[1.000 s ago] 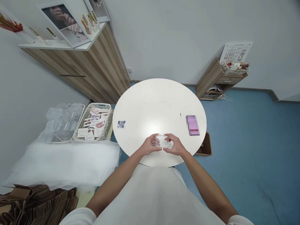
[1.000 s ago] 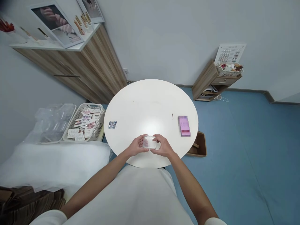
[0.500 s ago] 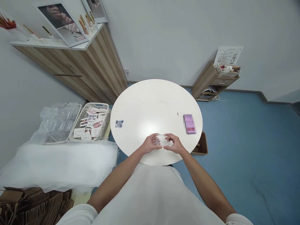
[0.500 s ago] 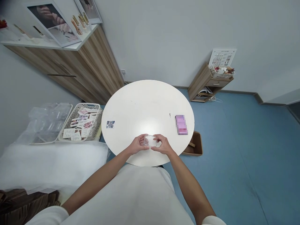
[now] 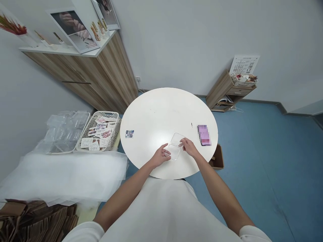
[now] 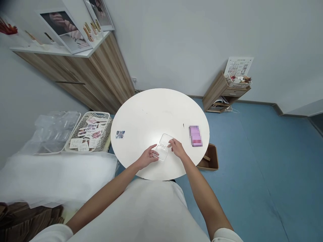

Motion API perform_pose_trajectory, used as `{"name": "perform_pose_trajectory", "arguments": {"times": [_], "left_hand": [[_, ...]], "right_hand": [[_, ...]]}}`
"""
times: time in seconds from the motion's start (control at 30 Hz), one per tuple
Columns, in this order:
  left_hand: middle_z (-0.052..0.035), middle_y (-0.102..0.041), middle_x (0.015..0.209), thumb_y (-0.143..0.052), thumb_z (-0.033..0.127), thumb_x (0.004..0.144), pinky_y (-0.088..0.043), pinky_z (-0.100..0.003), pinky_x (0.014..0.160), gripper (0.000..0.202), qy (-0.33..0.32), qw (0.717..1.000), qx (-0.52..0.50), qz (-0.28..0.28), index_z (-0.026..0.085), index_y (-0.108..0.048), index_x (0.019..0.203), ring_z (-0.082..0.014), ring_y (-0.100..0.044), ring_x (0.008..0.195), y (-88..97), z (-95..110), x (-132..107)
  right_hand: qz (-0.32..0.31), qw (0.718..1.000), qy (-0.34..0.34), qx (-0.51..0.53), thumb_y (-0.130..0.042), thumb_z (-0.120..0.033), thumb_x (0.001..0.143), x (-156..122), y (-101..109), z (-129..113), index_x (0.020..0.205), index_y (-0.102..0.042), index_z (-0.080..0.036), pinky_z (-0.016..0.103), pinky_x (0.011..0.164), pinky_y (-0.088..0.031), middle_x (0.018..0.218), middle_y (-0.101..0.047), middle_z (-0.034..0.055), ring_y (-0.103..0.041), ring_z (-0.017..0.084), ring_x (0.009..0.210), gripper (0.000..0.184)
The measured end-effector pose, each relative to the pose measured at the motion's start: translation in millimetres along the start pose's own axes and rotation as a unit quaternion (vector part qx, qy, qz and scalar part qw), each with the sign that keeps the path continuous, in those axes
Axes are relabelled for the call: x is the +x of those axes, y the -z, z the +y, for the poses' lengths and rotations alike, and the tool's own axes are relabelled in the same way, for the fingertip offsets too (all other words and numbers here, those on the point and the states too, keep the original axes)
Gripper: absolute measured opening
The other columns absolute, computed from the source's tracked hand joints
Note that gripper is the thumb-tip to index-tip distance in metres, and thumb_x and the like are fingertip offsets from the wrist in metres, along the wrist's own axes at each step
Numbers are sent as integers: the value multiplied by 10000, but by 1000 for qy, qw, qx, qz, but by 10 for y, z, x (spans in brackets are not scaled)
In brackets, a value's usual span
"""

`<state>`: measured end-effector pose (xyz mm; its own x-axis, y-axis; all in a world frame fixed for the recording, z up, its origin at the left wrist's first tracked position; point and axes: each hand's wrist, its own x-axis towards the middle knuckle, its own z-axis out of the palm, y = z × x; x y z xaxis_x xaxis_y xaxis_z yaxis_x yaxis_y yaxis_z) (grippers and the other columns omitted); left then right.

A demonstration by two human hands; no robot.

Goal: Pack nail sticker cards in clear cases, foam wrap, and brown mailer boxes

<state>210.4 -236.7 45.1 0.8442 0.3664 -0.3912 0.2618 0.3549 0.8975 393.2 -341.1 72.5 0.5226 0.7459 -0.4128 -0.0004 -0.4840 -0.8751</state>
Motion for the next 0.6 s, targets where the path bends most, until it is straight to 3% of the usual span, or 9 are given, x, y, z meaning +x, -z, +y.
{"name": "perform_pose_trajectory", "arguments": {"times": [0.1,0.2,0.3,0.37,0.47,0.6], "left_hand": [[-41,-565,898,-716,233,600,-444,-319,735,732,-6,1000,-7,23,223,-362,1240,-100,-571,711,-19,-71,9],[-51,-563,928,-718,252,601,-444,-318,741,649,14,998,-28,55,208,-422,1177,-98,-572,712,-54,-143,17],[-53,-555,953,-719,254,603,-452,-305,730,668,39,995,-41,79,212,-399,1189,-85,-564,696,-83,-200,18],[-57,-552,966,-720,248,602,-460,-303,723,712,54,993,-50,91,219,-357,1213,-81,-564,685,-102,-224,19],[-61,-553,973,-714,235,610,-473,-308,715,743,73,990,-56,111,231,-304,1230,-85,-569,682,-135,-249,34],[-60,-553,960,-684,207,637,-472,-311,715,635,77,989,-17,129,217,-351,1178,-92,-560,685,-174,-280,90]], "right_hand": [[9,998,-46,44,-415,-465,787,77,-104,72,993,-472,-214,244,513,-401,776,-615,25,-446,83,477,330],[-24,990,-77,116,-362,-495,802,52,-205,188,947,-497,-207,247,507,-432,837,-597,52,-487,90,507,350],[5,986,-76,145,-399,-489,786,-88,-276,334,963,-503,-216,268,553,-475,918,-563,61,-548,107,580,342],[43,987,-64,139,-485,-438,748,-197,-315,430,1052,-469,-232,291,589,-491,938,-545,53,-570,119,615,368],[47,993,-33,103,-544,-346,700,-288,-372,538,1065,-481,-226,307,609,-494,890,-542,31,-564,115,599,390],[65,995,-34,71,-540,-290,665,-229,-425,621,1061,-505,-203,302,620,-483,868,-550,28,-554,116,619,407]]}}
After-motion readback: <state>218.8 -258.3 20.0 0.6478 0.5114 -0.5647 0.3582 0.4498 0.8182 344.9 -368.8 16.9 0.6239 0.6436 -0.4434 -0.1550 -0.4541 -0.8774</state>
